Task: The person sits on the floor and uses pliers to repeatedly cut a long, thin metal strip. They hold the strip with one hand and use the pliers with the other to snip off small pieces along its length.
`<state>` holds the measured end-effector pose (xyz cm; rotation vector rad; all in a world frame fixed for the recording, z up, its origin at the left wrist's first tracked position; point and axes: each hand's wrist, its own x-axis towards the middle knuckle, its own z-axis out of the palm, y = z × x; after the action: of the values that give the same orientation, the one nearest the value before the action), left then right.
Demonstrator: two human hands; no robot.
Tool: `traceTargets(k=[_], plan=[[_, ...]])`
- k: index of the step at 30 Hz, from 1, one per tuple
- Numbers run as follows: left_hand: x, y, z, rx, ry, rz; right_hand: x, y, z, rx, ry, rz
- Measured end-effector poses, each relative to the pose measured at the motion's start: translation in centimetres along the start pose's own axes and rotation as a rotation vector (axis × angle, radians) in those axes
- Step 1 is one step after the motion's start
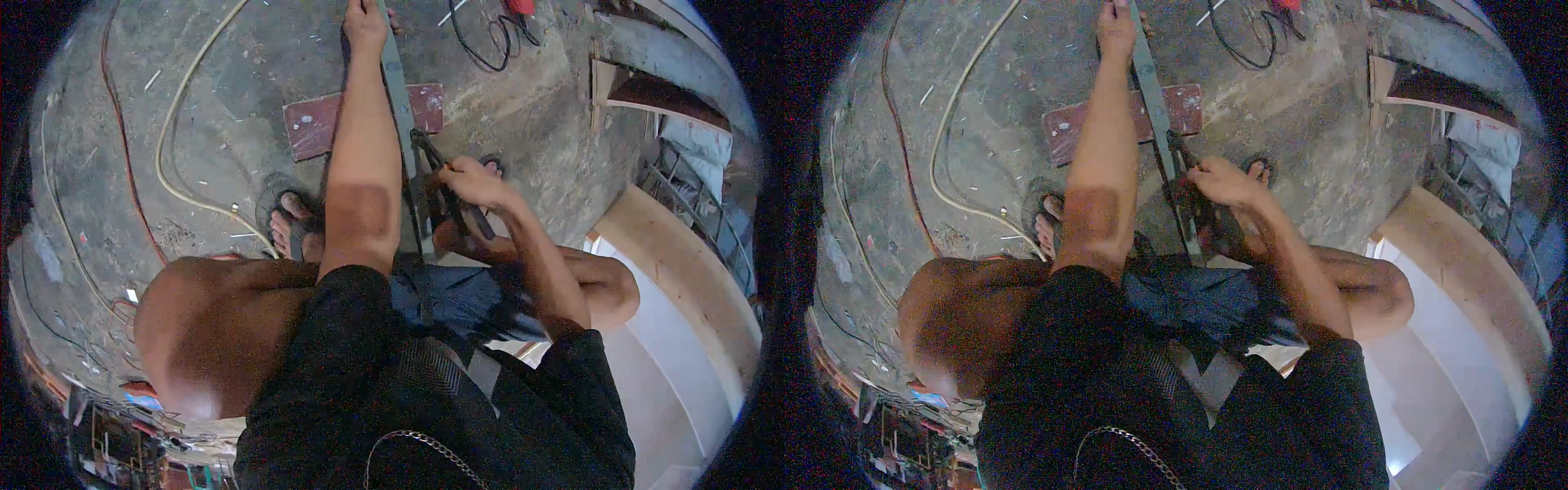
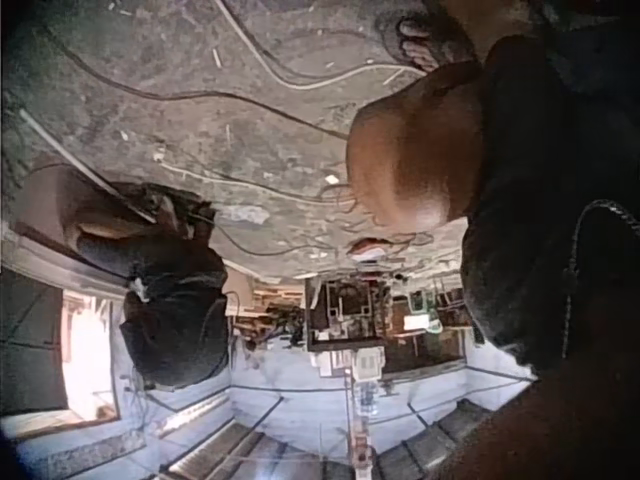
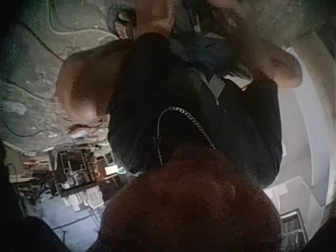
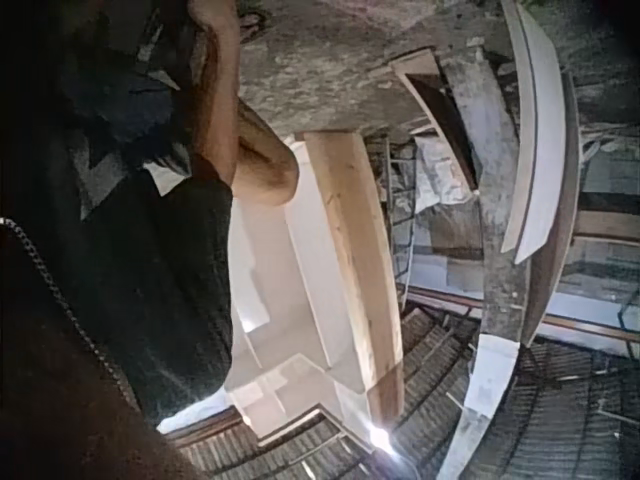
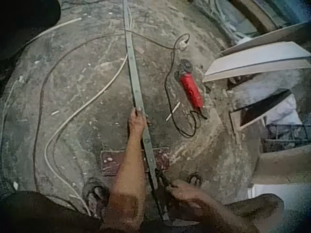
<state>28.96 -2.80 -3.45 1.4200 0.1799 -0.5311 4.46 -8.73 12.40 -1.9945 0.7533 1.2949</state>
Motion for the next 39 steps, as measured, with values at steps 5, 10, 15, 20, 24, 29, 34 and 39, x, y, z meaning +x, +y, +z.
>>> traceTargets(k=[5,10,15,20,24,29,34,39], plan=[[0.2,-0.4,-0.7,0.012,0.065,0.015,-0.5,-3.7,-2.0,0.096,-0.108,-0.05],[-0.1,0.0,0.6,-0.003,0.089,-0.095,-0.1,-5.2,-3.7,-0.094,-0.156,-0.039],[4.5,-4.8,-1.0,0.354,0.288,0.203,1.9,-7.5,-4.8,-0.151,-0.271,-0.082],[-1.4,1.5,0.8,0.022,0.045,-0.138,2.9,-5.7,-4.3,-0.047,-0.204,0.112],[-0.1,1.3,-1.6,-0.039,0.008,-0.113,1.5,-11.5,-5.8,-0.06,-0.257,0.224],[-1.6,2.5,1.2,0.003,0.116,-0.141,2.7,-7.0,-3.8,-0.42,-0.092,-0.095],[0.7,-1.2,0.9,0.237,0.31,0.066,0.7,-6.6,0.4,-0.276,0.171,0.089],[-0.1,-1.4,1.3,0.252,0.274,0.075,0.0,-4.5,2.8,-0.172,0.263,0.107]])
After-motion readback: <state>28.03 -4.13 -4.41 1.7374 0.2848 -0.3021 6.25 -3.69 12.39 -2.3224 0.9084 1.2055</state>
